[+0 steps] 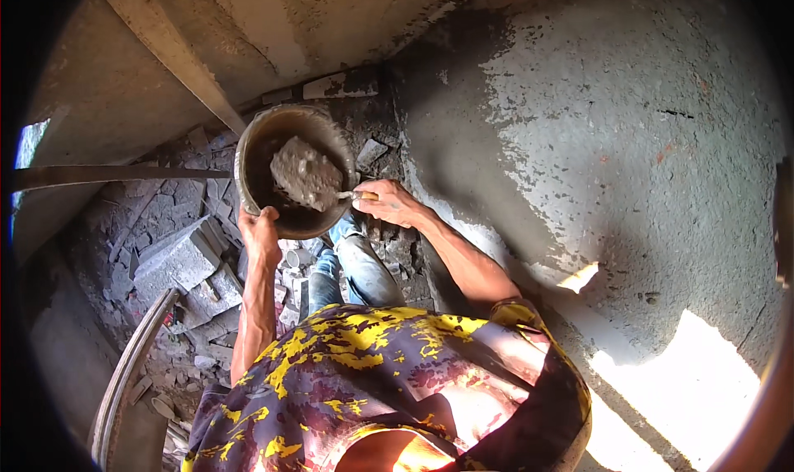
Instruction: The person applies mortar onto a wall using a trowel from a bucket, adds water to the bucket to mix with the trowel, and applies more mortar onto the wall.
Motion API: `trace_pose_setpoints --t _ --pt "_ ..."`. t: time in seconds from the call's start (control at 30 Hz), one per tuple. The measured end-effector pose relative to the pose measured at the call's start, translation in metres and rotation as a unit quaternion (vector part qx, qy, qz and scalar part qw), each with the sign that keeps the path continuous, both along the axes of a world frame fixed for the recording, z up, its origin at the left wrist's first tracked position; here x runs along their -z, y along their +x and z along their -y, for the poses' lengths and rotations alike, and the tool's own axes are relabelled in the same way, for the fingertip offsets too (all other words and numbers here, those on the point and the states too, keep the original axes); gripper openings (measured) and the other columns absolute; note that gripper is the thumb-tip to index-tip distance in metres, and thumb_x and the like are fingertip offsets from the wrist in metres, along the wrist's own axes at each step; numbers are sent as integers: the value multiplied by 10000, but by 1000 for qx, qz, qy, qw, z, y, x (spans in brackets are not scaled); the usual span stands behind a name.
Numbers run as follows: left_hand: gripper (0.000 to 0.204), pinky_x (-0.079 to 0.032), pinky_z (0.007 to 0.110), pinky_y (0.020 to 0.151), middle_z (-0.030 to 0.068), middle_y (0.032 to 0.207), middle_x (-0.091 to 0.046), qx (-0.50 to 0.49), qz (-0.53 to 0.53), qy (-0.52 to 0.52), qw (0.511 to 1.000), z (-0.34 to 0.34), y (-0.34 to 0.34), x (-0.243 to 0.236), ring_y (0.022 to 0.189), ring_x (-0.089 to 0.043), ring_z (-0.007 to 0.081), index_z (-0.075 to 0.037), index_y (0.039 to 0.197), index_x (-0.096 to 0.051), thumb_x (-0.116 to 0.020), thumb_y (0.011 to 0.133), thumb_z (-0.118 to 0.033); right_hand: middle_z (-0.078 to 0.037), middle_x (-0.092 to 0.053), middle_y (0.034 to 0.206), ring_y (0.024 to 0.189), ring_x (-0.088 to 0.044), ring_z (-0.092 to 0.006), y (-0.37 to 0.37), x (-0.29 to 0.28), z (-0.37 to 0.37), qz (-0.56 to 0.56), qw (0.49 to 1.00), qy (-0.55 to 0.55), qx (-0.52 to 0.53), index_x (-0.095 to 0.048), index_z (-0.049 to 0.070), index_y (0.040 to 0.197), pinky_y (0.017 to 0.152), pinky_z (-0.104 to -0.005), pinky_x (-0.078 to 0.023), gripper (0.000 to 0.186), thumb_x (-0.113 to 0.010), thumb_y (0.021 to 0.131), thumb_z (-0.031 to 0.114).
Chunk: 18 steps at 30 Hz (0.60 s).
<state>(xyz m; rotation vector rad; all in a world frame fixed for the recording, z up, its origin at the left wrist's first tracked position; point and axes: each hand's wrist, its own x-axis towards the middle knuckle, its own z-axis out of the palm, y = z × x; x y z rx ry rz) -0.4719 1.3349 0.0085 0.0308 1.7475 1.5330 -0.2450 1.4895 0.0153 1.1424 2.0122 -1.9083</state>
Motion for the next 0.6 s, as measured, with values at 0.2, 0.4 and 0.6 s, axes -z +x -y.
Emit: trace_pose_setpoints --t 0.2,0.4,0.6 --pt "310 -392 231 598 -12 794 -567 65 -33 -31 997 11 -8 38 655 -476 85 -31 1041 -566 -520 753 73 -73 -651 782 592 -605 -113 110 -60 -86 -11 940 -40 338 -629 58 1013 503 -230 -500 258 -659 841 248" --pt "408 -422 269 687 16 889 -595 74 -12 9 997 14 11 32 773 -522 132 -19 1089 -564 -526 689 56 -67 -607 752 618 -574 -140 157 -197 -33 113 879 352 300 -611 41 1122 569 -270 -482 370 -627 880 320" --pt "334 -405 263 579 0 804 -586 119 -37 34 992 3 51 -3 664 -507 109 -28 1034 -586 -521 716 53 -140 -623 974 905 -622 -305 52 -121 24 310 823 475 -29 -601 97 1027 735 -391 -531 211 -546 873 229"
